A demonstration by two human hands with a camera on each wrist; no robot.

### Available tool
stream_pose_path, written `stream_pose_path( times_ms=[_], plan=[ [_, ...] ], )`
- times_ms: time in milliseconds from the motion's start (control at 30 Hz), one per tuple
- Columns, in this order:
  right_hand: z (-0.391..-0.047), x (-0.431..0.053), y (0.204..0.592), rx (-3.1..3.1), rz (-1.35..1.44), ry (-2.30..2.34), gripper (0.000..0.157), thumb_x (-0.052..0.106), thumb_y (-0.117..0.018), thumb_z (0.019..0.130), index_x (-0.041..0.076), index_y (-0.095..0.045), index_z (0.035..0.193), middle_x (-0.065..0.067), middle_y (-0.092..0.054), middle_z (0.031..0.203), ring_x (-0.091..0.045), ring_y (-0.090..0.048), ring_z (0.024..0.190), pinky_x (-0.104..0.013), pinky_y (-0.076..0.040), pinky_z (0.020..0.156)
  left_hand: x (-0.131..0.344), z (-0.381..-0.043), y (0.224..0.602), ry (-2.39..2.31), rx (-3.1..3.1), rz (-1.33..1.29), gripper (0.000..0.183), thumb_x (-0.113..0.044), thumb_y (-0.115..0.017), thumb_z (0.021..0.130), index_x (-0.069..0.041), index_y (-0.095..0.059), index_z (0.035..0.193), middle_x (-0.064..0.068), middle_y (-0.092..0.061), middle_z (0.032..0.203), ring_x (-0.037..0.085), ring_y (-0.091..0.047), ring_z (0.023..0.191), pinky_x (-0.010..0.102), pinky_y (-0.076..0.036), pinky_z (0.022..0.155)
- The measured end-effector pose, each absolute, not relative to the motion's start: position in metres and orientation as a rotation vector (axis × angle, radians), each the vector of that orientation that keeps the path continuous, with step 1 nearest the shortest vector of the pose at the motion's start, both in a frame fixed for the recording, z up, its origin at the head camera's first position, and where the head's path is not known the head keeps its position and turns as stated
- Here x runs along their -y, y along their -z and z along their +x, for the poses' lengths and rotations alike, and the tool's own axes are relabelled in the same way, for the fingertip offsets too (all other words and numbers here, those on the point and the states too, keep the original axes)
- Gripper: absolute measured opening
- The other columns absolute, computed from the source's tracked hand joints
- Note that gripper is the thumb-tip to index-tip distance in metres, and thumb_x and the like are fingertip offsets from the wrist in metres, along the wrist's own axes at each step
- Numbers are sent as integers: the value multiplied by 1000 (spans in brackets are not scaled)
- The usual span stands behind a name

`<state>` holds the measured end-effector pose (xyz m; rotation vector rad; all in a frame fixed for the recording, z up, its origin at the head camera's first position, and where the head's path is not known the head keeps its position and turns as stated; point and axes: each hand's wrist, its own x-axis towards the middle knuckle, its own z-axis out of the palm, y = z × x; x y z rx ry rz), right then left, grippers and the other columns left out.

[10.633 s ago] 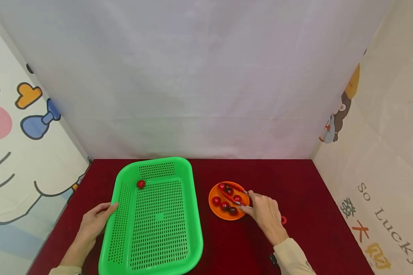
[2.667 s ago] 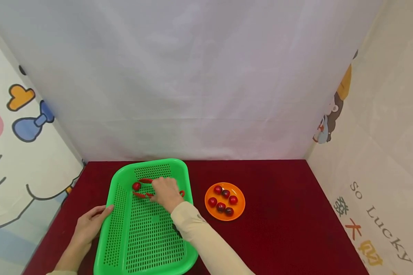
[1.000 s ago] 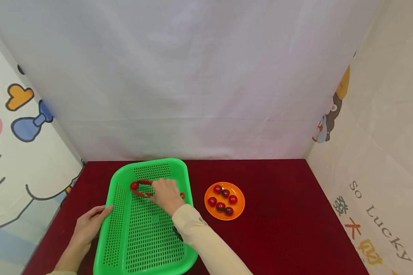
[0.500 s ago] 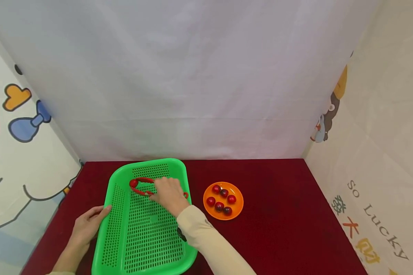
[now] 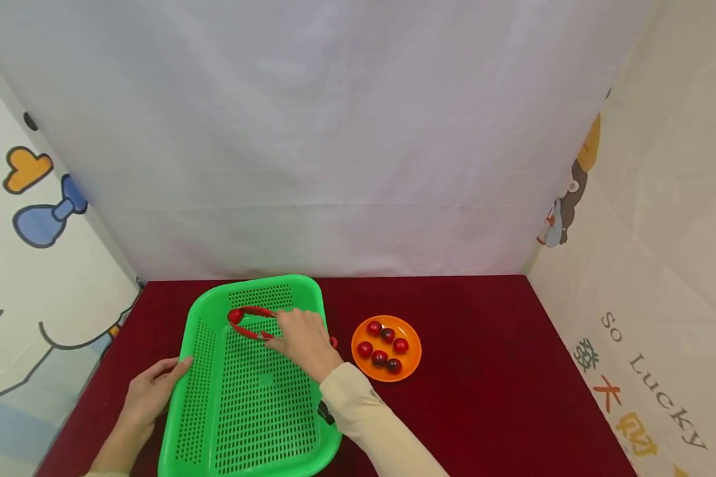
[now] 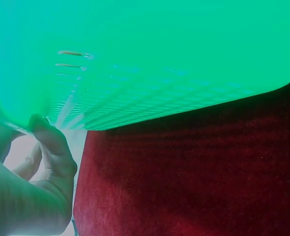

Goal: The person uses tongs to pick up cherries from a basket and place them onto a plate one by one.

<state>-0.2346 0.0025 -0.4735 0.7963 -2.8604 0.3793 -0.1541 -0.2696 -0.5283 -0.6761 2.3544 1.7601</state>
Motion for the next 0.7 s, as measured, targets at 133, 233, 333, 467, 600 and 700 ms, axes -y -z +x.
stream_pose_path(
  times_ms=[133, 233, 333, 467, 600, 700],
  plan=[
    [-232, -10, 474, 2848, 784, -421, 42, 51, -81, 87, 14, -75, 106, 10, -40, 55, -4, -25, 47, -17, -22, 39, 270, -155, 528, -1743, -2365, -671, 73, -55, -63, 99, 0, -51, 145, -6, -72, 97, 9, -63, 77, 31, -52, 67],
    [-231, -16, 473, 2839, 781, -469, 43, 51, -82, 87, 13, -74, 108, 10, -45, 56, -4, -29, 46, -18, -24, 39, 270, -155, 528, -1732, -2372, -671, 74, -56, -63, 99, 0, -50, 146, -5, -72, 98, 9, -63, 78, 31, -52, 68],
    [-229, -22, 473, 2818, 782, -511, 43, 49, -83, 86, 12, -74, 107, 8, -49, 57, -5, -30, 45, -19, -24, 39, 270, -154, 528, -1742, -2364, -678, 75, -57, -64, 98, 0, -50, 146, -5, -72, 99, 9, -63, 77, 31, -52, 67],
    [-226, -29, 474, 2795, 772, -537, 43, 47, -83, 86, 11, -74, 107, 7, -52, 59, -5, -28, 45, -19, -22, 39, 271, -154, 529, -1754, -2354, -681, 75, -56, -64, 98, -1, -50, 146, -5, -72, 98, 9, -63, 76, 31, -52, 67],
    [-223, -36, 475, 2778, 758, -570, 43, 46, -84, 85, 10, -73, 107, 8, -46, 57, -6, -26, 44, -20, -21, 39, 271, -155, 529, -1731, -2373, -672, 74, -57, -63, 98, -1, -51, 145, -4, -72, 99, 10, -62, 81, 32, -51, 70],
    [-220, -41, 475, 2759, 758, -596, 44, 44, -85, 85, 9, -72, 108, 7, -41, 53, -7, -24, 43, -20, -19, 39, 271, -155, 529, -1718, -2384, -670, 75, -58, -63, 98, -1, -52, 145, -4, -71, 100, 10, -61, 83, 33, -50, 72]
  ],
)
